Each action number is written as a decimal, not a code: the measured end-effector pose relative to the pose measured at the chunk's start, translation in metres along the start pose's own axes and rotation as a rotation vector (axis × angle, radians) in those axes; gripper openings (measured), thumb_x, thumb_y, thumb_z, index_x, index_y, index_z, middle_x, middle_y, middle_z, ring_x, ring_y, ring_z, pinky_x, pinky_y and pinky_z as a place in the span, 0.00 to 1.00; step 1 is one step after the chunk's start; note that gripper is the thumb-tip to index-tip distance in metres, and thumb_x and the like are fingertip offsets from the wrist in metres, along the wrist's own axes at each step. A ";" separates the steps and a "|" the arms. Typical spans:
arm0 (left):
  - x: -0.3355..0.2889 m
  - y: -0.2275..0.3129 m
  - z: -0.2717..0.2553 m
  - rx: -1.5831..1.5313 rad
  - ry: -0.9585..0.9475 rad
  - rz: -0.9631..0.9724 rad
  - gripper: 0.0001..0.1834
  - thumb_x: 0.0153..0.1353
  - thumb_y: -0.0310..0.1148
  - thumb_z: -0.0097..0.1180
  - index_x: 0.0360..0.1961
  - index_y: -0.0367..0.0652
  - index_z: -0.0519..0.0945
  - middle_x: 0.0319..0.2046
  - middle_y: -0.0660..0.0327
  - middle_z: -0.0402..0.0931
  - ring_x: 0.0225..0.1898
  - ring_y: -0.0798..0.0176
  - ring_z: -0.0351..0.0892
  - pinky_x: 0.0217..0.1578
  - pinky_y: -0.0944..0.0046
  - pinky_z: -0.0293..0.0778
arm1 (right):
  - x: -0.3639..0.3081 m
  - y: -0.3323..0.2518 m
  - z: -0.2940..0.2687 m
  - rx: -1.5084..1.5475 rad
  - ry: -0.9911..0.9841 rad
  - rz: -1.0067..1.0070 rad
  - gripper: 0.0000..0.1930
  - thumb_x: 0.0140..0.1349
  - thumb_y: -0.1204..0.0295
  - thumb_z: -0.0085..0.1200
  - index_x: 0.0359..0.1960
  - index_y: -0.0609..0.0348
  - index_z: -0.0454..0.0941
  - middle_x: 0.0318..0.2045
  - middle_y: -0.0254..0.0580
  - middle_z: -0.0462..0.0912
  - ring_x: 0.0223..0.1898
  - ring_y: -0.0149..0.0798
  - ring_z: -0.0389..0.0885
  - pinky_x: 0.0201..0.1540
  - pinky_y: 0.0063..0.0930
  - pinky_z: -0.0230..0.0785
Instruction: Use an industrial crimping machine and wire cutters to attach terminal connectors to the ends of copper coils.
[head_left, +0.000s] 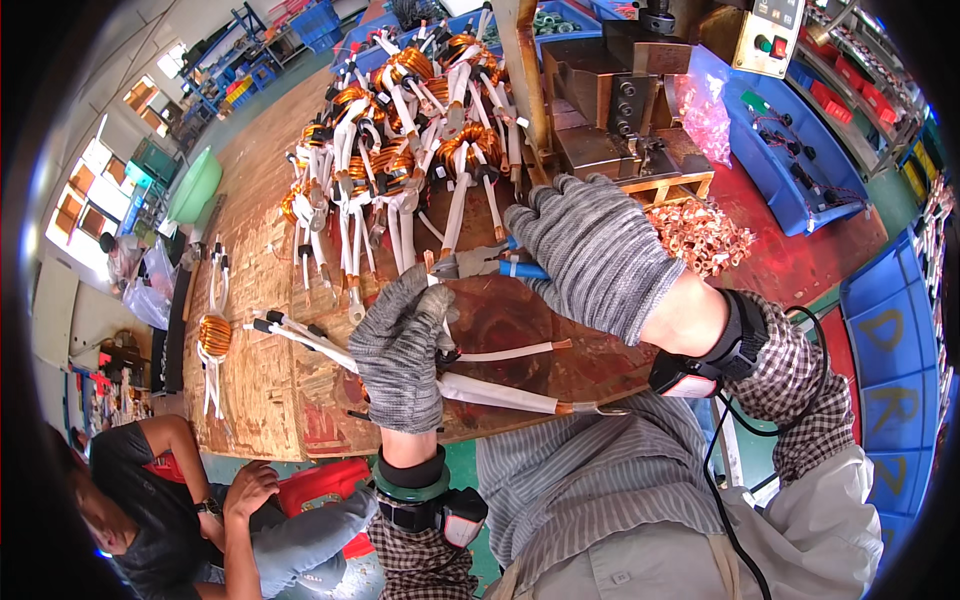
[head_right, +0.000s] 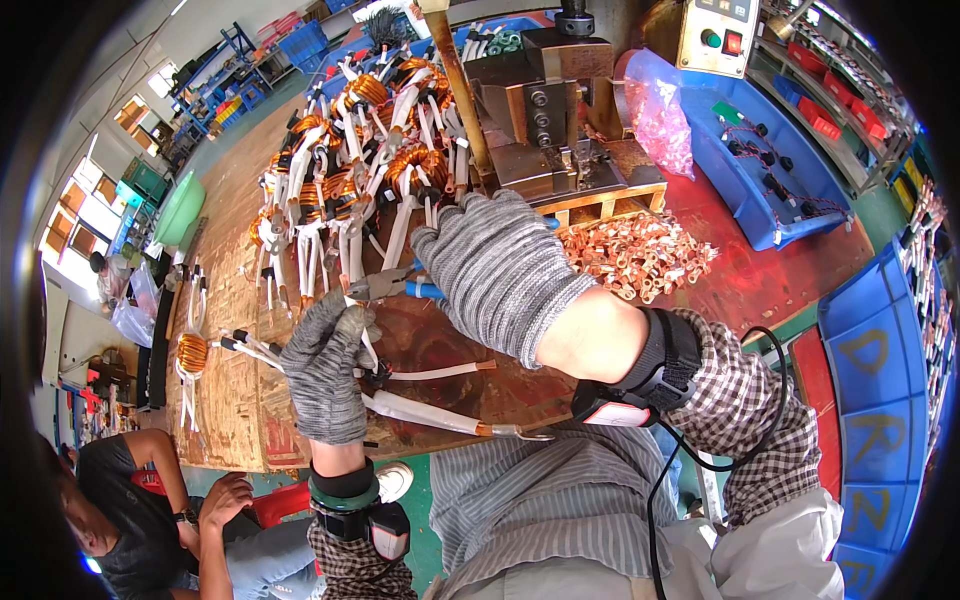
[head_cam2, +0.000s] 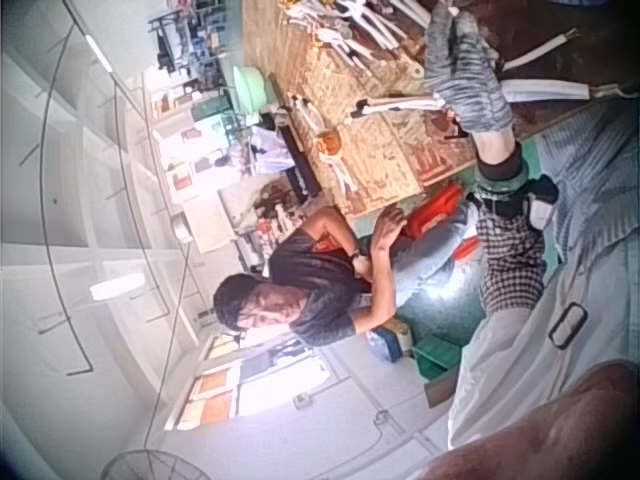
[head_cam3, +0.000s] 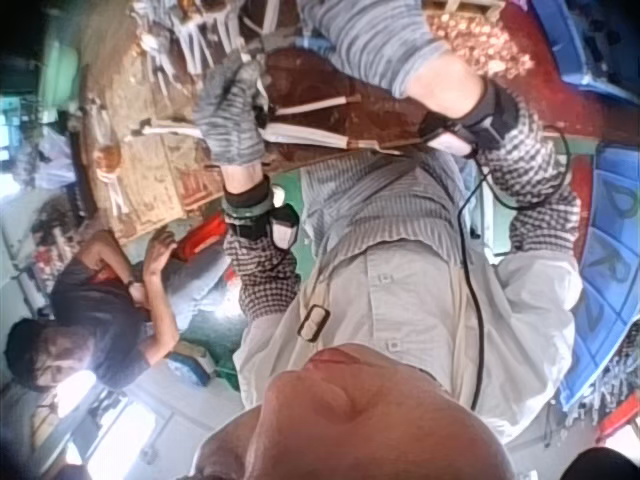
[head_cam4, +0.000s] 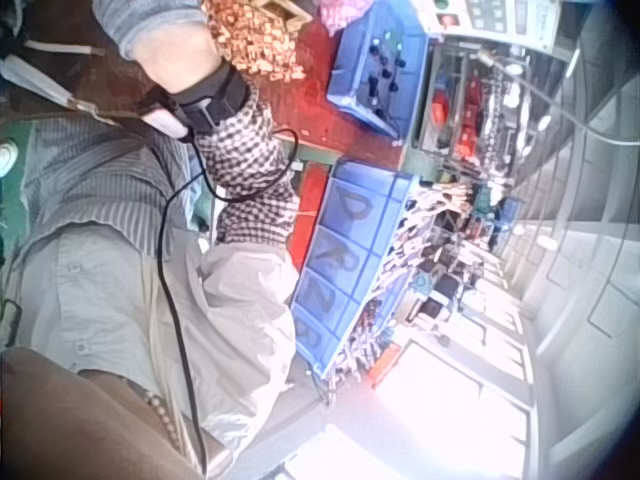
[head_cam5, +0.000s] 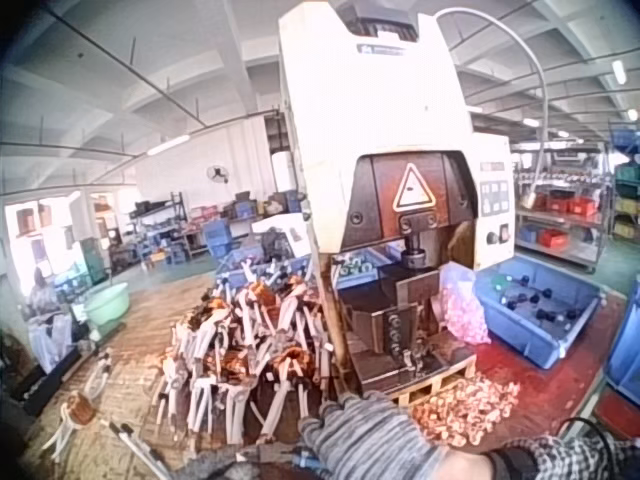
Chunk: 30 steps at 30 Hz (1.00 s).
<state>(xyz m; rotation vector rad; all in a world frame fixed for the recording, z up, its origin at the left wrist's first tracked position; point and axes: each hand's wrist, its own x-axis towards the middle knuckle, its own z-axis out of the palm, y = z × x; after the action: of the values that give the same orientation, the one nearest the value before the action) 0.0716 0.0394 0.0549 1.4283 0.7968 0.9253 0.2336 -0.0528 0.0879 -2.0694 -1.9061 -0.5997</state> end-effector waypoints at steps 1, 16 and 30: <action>0.000 0.000 0.000 -0.001 -0.001 0.001 0.13 0.52 0.24 0.54 0.41 0.35 0.75 0.23 0.64 0.75 0.17 0.78 0.67 0.16 0.79 0.63 | 0.000 0.000 0.001 -0.002 0.001 0.001 0.10 0.48 0.69 0.47 0.31 0.59 0.73 0.25 0.46 0.75 0.32 0.45 0.73 0.34 0.39 0.63; 0.001 -0.001 -0.001 -0.006 -0.013 0.005 0.13 0.52 0.24 0.54 0.41 0.36 0.75 0.22 0.65 0.74 0.15 0.78 0.65 0.14 0.79 0.62 | -0.002 0.008 0.011 0.251 0.045 -0.080 0.12 0.45 0.66 0.50 0.30 0.60 0.74 0.24 0.46 0.75 0.28 0.46 0.74 0.32 0.37 0.65; 0.001 0.001 0.000 -0.003 -0.002 -0.011 0.10 0.51 0.27 0.55 0.37 0.39 0.76 0.24 0.63 0.75 0.20 0.75 0.71 0.15 0.79 0.64 | 0.002 0.005 0.007 0.024 0.012 -0.015 0.13 0.44 0.66 0.51 0.31 0.60 0.73 0.27 0.44 0.74 0.33 0.43 0.72 0.35 0.36 0.63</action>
<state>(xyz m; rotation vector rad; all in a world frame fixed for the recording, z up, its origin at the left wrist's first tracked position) 0.0723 0.0401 0.0557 1.4208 0.8010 0.9164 0.2391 -0.0480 0.0831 -2.0340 -1.9147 -0.5881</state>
